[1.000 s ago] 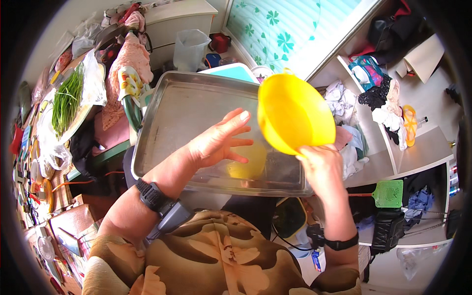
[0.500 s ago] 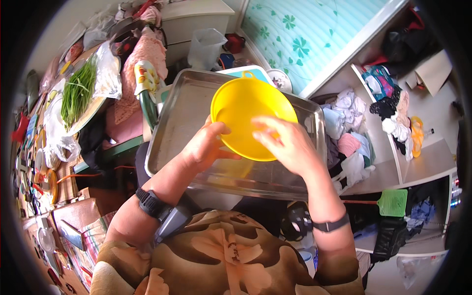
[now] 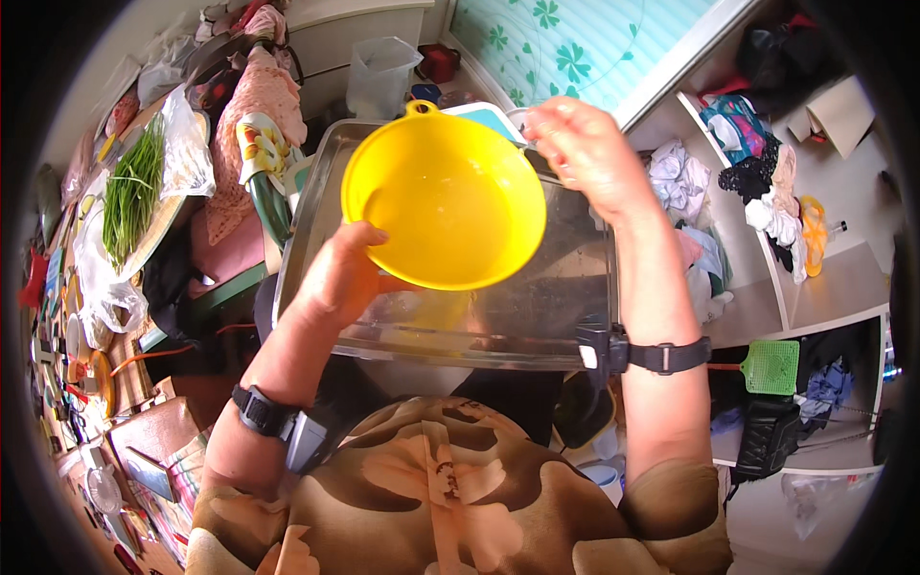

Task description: The person wipes the surface and edges of a metal tray by hand while seated.

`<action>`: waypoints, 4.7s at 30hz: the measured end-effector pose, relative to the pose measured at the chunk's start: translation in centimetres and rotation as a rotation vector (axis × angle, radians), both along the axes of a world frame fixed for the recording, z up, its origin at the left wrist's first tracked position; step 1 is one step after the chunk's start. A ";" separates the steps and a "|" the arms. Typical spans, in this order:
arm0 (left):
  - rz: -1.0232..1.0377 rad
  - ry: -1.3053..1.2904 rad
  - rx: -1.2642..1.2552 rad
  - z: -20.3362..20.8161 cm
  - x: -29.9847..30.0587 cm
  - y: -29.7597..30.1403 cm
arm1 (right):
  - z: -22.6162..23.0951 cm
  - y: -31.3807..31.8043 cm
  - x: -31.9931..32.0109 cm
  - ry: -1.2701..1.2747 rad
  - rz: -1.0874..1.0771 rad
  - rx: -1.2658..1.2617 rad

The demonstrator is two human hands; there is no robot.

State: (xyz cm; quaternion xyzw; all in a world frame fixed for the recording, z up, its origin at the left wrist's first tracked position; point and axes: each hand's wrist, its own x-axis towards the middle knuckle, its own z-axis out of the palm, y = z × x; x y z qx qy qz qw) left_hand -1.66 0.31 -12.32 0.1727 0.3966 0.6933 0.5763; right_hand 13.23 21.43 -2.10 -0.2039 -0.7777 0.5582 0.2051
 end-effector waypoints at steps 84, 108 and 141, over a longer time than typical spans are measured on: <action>0.435 0.123 -0.053 4.5 -5.7 -11.6 | -1.2 0.9 -7.3 0.227 0.175 -0.109; 0.374 0.021 0.008 3.9 -4.6 -9.8 | -5.6 3.4 8.3 -0.162 -0.008 -0.260; 0.261 -0.035 -0.003 3.1 -2.0 -7.7 | -4.4 -8.2 -8.3 -0.279 0.333 0.956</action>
